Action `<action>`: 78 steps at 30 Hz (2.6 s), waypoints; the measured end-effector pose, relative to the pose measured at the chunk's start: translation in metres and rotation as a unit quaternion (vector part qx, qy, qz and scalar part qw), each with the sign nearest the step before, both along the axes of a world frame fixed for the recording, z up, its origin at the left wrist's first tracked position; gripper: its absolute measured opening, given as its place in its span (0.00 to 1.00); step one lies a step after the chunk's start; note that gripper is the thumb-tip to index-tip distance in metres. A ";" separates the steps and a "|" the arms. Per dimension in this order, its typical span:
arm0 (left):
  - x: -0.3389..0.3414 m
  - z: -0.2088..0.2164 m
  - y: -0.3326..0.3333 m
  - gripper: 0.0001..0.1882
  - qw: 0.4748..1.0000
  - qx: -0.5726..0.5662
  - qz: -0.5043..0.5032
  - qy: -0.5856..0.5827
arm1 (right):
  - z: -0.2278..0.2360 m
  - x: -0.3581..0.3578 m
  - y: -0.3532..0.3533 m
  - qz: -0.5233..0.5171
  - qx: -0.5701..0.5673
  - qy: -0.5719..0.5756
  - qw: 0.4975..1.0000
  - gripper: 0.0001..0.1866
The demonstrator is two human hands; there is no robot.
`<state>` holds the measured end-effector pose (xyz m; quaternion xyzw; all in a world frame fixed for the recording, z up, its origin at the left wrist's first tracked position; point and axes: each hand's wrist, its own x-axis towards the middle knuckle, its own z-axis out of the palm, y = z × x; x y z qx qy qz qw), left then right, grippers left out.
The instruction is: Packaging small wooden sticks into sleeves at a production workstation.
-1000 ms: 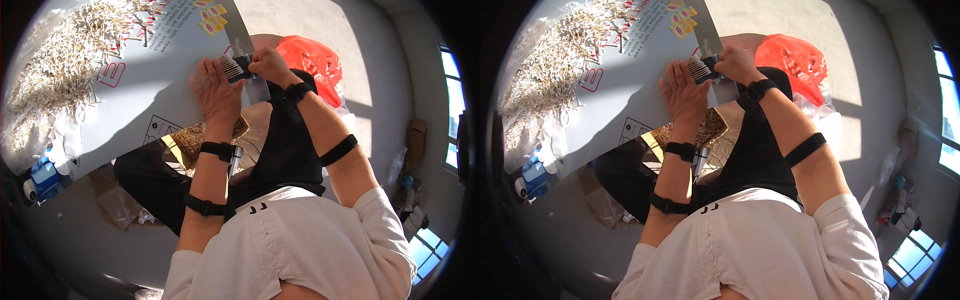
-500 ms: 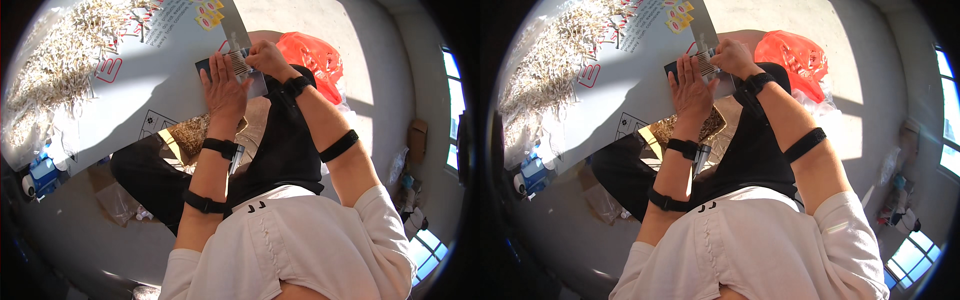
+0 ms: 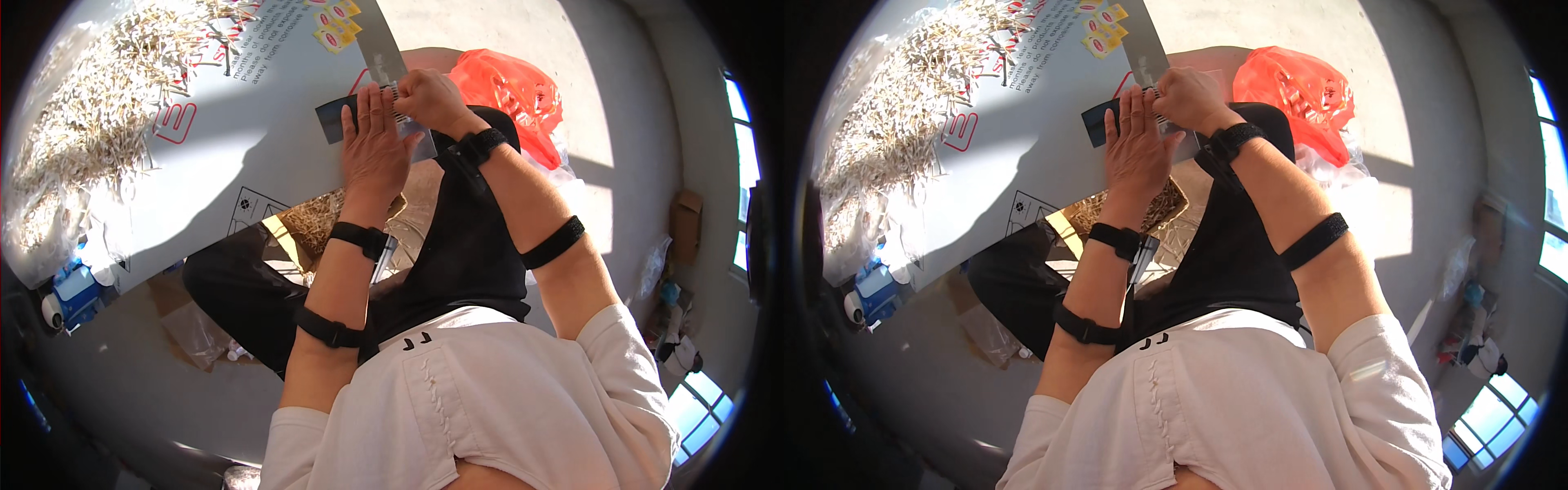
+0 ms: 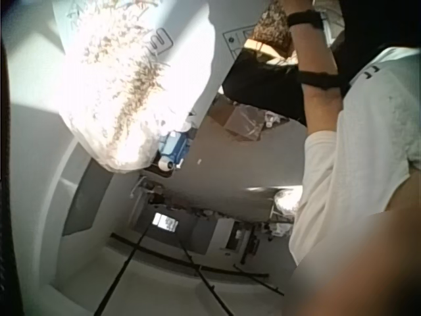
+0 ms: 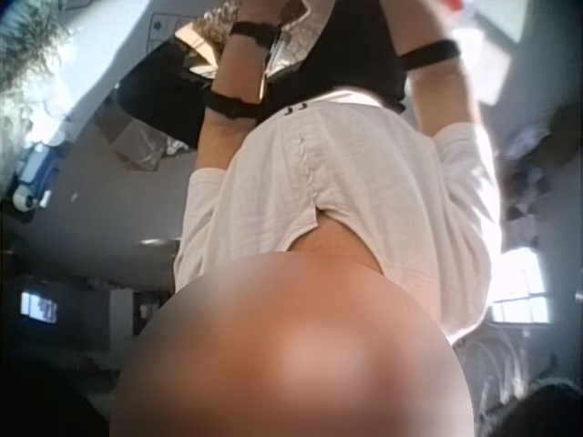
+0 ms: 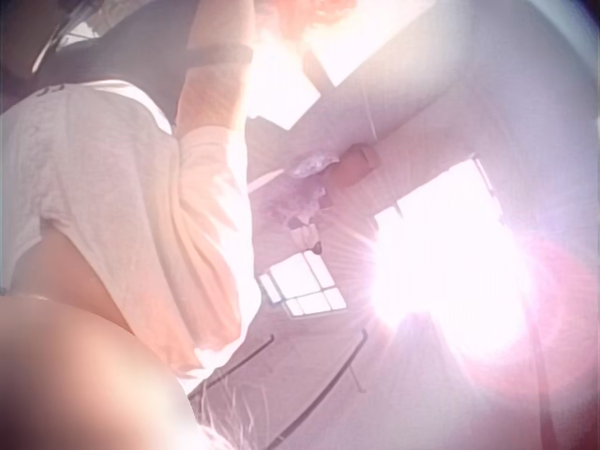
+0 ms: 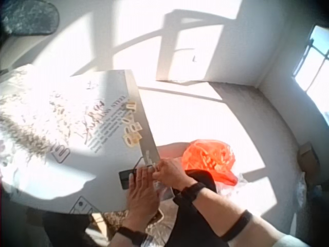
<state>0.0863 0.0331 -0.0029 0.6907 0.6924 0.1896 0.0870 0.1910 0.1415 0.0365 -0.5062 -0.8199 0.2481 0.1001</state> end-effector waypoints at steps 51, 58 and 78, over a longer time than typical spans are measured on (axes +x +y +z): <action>0.019 0.005 0.049 0.30 0.787 0.136 0.097 -0.594 | -0.062 0.015 -0.035 -0.314 -0.298 0.678 0.594 0.08; -0.080 0.006 0.105 0.18 0.962 0.150 0.167 -0.152 | -0.059 0.022 -0.039 -0.315 -0.339 0.671 0.580 0.12; -0.110 0.029 0.121 0.06 0.931 0.016 0.098 -0.350 | -0.054 0.021 -0.035 -0.330 -0.340 0.672 0.569 0.08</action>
